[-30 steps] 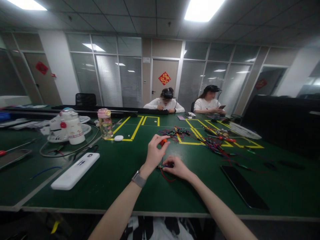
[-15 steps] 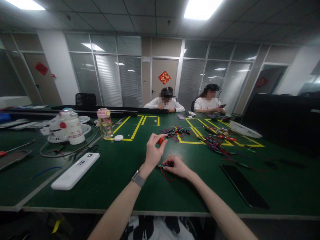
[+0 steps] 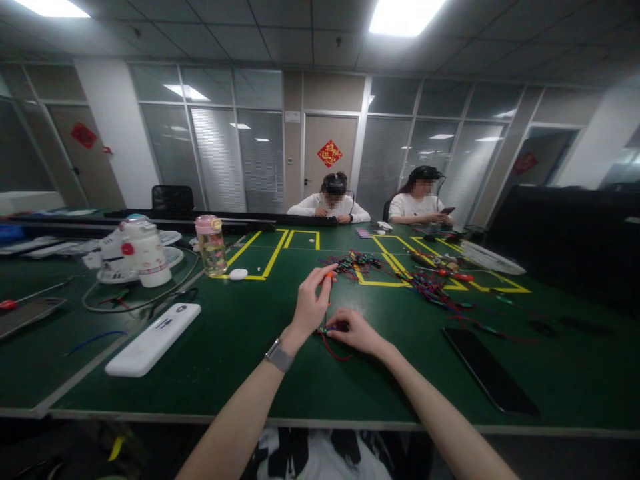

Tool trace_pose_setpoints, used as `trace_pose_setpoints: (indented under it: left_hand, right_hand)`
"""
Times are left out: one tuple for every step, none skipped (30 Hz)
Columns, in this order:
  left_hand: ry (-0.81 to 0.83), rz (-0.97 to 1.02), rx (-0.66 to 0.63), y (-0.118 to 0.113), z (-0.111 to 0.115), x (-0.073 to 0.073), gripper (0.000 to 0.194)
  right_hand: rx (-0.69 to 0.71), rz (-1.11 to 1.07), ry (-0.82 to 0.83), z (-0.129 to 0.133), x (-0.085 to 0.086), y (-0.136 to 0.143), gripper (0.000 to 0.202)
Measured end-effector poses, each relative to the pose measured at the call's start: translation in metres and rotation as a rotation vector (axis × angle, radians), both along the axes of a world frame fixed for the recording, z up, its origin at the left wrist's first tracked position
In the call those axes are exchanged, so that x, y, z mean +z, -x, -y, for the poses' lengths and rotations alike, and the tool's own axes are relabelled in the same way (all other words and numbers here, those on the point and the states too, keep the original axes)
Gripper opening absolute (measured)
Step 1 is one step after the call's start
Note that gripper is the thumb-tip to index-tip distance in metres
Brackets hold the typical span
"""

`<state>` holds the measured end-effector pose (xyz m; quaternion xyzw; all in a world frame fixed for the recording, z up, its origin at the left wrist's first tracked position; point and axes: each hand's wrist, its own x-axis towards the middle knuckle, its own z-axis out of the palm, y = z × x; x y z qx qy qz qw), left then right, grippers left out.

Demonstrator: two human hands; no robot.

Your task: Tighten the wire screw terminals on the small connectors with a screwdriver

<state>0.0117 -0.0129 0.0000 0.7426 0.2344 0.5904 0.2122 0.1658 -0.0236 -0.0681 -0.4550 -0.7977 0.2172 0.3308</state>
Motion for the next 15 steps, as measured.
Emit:
trace_pose_setpoints:
  left_hand:
    - [-0.012,-0.007,0.012,0.0,0.0004,0.0005,0.03]
    - [-0.022,-0.014,0.025,0.0,0.0007,0.001,0.028]
    - [-0.033,-0.021,0.041,0.0001,0.0009,0.0013,0.027]
    - [-0.042,-0.026,0.061,0.0001,0.0008,0.0015,0.025]
    - [-0.048,-0.029,0.084,0.0001,0.0007,0.0015,0.024]
    - [-0.05,-0.031,0.107,0.0002,0.0005,0.0015,0.022]
    - [-0.047,-0.032,0.122,0.0002,0.0003,0.0014,0.021]
    - [-0.038,-0.034,0.124,0.0003,0.0002,0.0014,0.022]
    - [-0.026,-0.036,0.114,0.0004,0.0002,0.0015,0.023]
    - [-0.012,-0.037,0.092,0.0005,0.0003,0.0017,0.025]
    - [0.001,-0.037,0.065,0.0005,0.0005,0.002,0.027]
    - [0.013,-0.031,0.037,0.0005,0.0007,0.0024,0.028]
    - [0.022,-0.022,0.014,0.0004,0.0009,0.0027,0.03]
    - [0.029,-0.012,-0.001,0.0003,0.0011,0.0029,0.03]
    - [0.031,-0.006,-0.004,0.0003,0.0011,0.003,0.029]
  right_hand:
    - [-0.005,0.004,0.003,0.0005,0.0007,0.0003,0.011]
    - [-0.007,0.007,0.005,0.001,0.0015,0.0007,0.011]
    - [-0.009,0.011,0.006,0.0015,0.0023,0.001,0.011]
    - [-0.011,0.013,0.007,0.002,0.0029,0.0012,0.011]
    - [-0.012,0.014,0.006,0.0024,0.0033,0.0012,0.011]
    - [-0.012,0.013,0.006,0.0026,0.0035,0.0012,0.011]
    - [-0.011,0.011,0.006,0.0026,0.0036,0.0011,0.011]
    - [-0.009,0.009,0.006,0.0025,0.0035,0.0009,0.011]
    - [-0.006,0.007,0.008,0.0023,0.0033,0.0006,0.011]
    - [-0.004,0.004,0.011,0.0021,0.0031,0.0002,0.011]
    - [-0.001,0.003,0.013,0.0019,0.0029,-0.0001,0.011]
    - [0.001,0.002,0.015,0.0017,0.0028,-0.0004,0.012]
    - [0.004,0.002,0.018,0.0015,0.0027,-0.0007,0.013]
    - [0.005,0.002,0.02,0.0015,0.0027,-0.001,0.013]
    - [0.004,0.001,0.023,0.0016,0.0027,-0.0012,0.013]
